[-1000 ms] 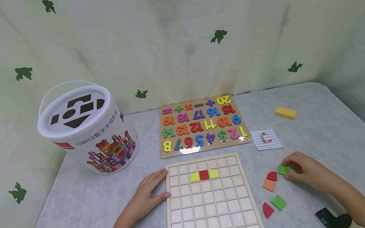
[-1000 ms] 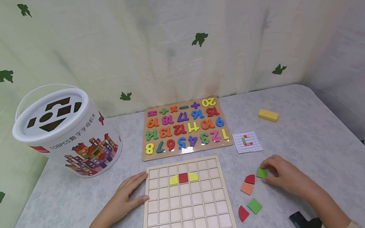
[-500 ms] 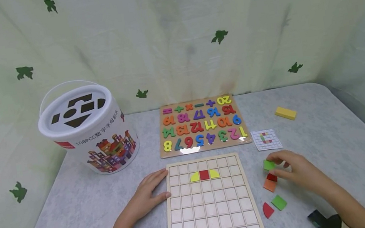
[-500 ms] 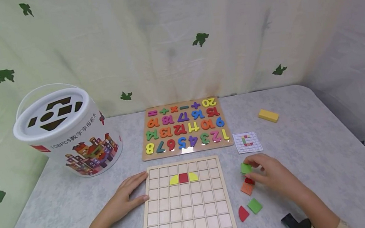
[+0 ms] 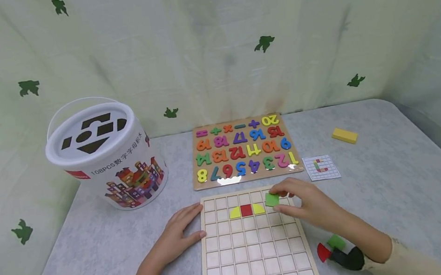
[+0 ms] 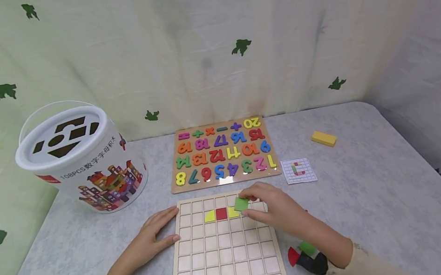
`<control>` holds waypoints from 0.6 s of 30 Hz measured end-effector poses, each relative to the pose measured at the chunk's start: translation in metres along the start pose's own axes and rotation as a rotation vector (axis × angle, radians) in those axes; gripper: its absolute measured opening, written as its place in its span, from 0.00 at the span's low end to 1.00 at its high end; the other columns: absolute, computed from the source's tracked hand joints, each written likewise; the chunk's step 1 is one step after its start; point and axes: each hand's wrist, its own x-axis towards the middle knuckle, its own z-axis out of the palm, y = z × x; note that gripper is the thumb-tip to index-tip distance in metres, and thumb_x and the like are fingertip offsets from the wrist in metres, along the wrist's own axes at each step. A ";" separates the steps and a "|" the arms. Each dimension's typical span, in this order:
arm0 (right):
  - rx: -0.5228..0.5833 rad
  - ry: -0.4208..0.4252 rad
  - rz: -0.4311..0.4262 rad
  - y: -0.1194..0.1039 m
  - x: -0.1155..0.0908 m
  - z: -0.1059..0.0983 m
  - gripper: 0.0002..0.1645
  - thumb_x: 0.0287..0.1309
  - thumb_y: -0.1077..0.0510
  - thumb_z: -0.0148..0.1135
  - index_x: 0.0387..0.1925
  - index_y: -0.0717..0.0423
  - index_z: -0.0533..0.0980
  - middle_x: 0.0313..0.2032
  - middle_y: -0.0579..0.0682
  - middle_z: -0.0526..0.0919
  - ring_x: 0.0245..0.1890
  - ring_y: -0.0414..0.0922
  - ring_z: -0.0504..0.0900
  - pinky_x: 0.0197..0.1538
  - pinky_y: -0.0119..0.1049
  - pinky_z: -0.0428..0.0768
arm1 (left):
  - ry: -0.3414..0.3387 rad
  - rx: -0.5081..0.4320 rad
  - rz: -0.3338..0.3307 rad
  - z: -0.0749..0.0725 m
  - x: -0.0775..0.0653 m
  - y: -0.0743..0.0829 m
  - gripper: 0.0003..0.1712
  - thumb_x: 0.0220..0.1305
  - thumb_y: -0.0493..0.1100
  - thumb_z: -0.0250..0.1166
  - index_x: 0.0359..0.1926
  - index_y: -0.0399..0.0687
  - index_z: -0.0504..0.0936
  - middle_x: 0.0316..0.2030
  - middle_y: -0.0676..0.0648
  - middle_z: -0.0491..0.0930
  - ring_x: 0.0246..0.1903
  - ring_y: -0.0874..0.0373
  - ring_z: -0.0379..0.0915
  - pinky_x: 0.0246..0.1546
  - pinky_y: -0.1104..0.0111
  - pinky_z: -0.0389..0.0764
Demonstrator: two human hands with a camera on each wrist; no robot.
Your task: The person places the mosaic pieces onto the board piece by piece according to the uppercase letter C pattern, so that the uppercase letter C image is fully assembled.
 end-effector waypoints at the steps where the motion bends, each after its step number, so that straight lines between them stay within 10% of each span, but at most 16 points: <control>1: 0.012 -0.003 -0.016 -0.003 0.004 0.004 0.17 0.53 0.51 0.62 0.46 0.49 0.75 0.41 0.37 0.76 0.39 0.42 0.74 0.40 0.38 0.77 | 0.000 0.000 -0.001 0.000 0.000 0.000 0.40 0.54 0.59 0.61 0.66 0.54 0.61 0.64 0.52 0.58 0.63 0.49 0.49 0.57 0.46 0.54; 18: 0.155 -0.206 0.061 0.006 0.037 0.074 0.14 0.51 0.56 0.65 0.42 0.52 0.76 0.33 0.39 0.74 0.34 0.40 0.73 0.37 0.31 0.75 | -0.001 0.001 -0.014 -0.001 0.000 0.001 0.40 0.54 0.59 0.62 0.66 0.53 0.61 0.64 0.51 0.58 0.63 0.48 0.49 0.58 0.46 0.53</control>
